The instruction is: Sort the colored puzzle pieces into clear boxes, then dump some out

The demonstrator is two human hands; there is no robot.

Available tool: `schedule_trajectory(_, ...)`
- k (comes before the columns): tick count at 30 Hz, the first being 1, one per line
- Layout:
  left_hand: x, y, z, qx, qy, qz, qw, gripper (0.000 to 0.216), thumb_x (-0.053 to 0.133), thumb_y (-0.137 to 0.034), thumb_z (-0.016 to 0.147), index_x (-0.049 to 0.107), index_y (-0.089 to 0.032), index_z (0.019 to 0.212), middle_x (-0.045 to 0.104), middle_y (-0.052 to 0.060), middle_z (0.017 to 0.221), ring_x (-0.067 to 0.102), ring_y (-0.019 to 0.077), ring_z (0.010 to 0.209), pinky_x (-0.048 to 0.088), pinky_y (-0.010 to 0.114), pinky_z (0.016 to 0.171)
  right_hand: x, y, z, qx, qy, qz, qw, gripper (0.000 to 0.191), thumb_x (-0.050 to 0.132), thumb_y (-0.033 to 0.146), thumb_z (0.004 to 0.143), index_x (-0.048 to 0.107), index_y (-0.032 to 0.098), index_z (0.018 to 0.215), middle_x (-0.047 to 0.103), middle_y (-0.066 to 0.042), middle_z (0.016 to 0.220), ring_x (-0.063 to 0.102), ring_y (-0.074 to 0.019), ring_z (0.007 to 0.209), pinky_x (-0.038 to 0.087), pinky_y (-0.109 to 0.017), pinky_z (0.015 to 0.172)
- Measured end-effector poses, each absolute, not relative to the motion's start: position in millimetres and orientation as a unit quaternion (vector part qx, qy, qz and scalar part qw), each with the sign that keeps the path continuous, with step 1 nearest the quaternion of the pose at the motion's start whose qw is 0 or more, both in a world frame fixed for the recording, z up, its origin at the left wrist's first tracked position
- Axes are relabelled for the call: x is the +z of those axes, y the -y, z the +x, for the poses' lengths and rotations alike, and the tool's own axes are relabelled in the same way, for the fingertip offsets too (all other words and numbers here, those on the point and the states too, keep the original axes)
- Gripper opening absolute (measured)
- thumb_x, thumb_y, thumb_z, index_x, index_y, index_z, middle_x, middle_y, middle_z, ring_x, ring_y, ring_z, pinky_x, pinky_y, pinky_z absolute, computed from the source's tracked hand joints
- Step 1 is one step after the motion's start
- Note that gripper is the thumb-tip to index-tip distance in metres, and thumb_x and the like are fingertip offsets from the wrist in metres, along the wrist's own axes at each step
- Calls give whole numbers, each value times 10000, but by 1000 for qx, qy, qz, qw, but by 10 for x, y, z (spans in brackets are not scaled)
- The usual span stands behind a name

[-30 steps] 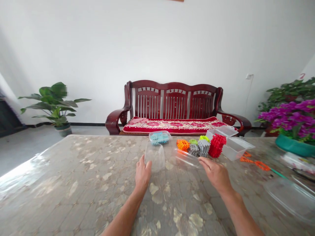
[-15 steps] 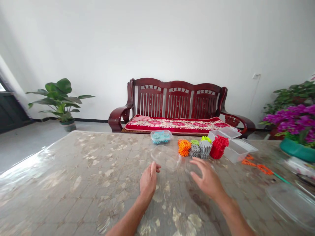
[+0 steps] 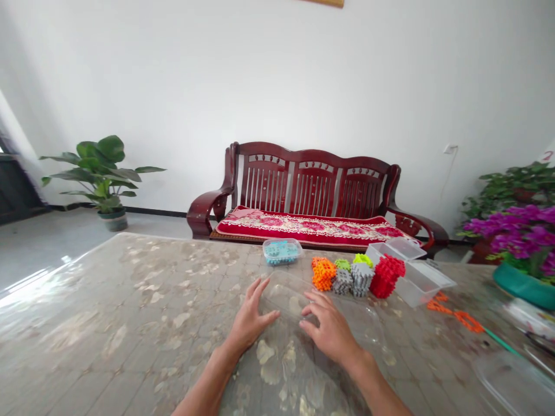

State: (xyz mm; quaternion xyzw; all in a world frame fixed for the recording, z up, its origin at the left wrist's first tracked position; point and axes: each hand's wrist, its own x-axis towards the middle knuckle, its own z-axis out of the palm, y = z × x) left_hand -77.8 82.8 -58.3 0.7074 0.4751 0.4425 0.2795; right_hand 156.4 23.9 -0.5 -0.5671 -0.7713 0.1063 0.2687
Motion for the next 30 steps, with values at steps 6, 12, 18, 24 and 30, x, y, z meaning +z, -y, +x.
schedule_trajectory(6, -543, -826, -754, 421, -494, 706, 283, 549, 710, -180, 680, 603, -235, 1216, 470, 107, 1363, 525, 272, 1196, 501, 420, 943, 297, -731, 1975, 3, 653, -682, 329, 398, 535, 382, 859, 622, 153, 1173, 659, -122, 1204, 576, -252, 1146, 401, -387, 1035)
schedule_trajectory(12, -411, -720, -736, 411, -518, 708, 249, 249, 735, -193, 656, 673, -228, 894, 529, 39, 1074, 569, 167, 820, 527, 334, 789, 644, -1137, 1918, -22, 637, -762, 113, 715, 512, 569, 845, 439, 134, 1408, 628, -184, 1264, 548, -350, 1185, 403, -437, 956)
schedule_trajectory(18, -355, -702, -733, 419, -512, 705, 256, 210, 743, -191, 652, 653, -226, 839, 526, 22, 1015, 569, 168, 839, 517, 314, 790, 628, -1238, 1784, -32, 638, -769, -2, 818, 531, 618, 800, 367, 155, 1454, 672, -183, 1185, 538, -375, 1184, 365, -452, 933)
schedule_trajectory(24, -429, -756, -744, 427, -500, 697, 285, 264, 735, -211, 679, 659, -235, 931, 547, 38, 1091, 582, 166, 839, 528, 313, 771, 492, -1240, 1836, -73, 660, -747, 12, 715, 584, 407, 772, 408, 180, 1426, 709, -153, 1110, 597, -339, 1093, 386, -421, 896)
schedule_trajectory(30, -441, -768, -731, 429, -504, 691, 290, 334, 737, -194, 668, 673, -250, 990, 552, 44, 1150, 596, 168, 849, 531, 300, 740, 460, -1255, 1883, -67, 682, -727, 42, 666, 607, 300, 736, 475, 161, 1375, 697, -177, 1123, 621, -333, 1054, 408, -421, 888)
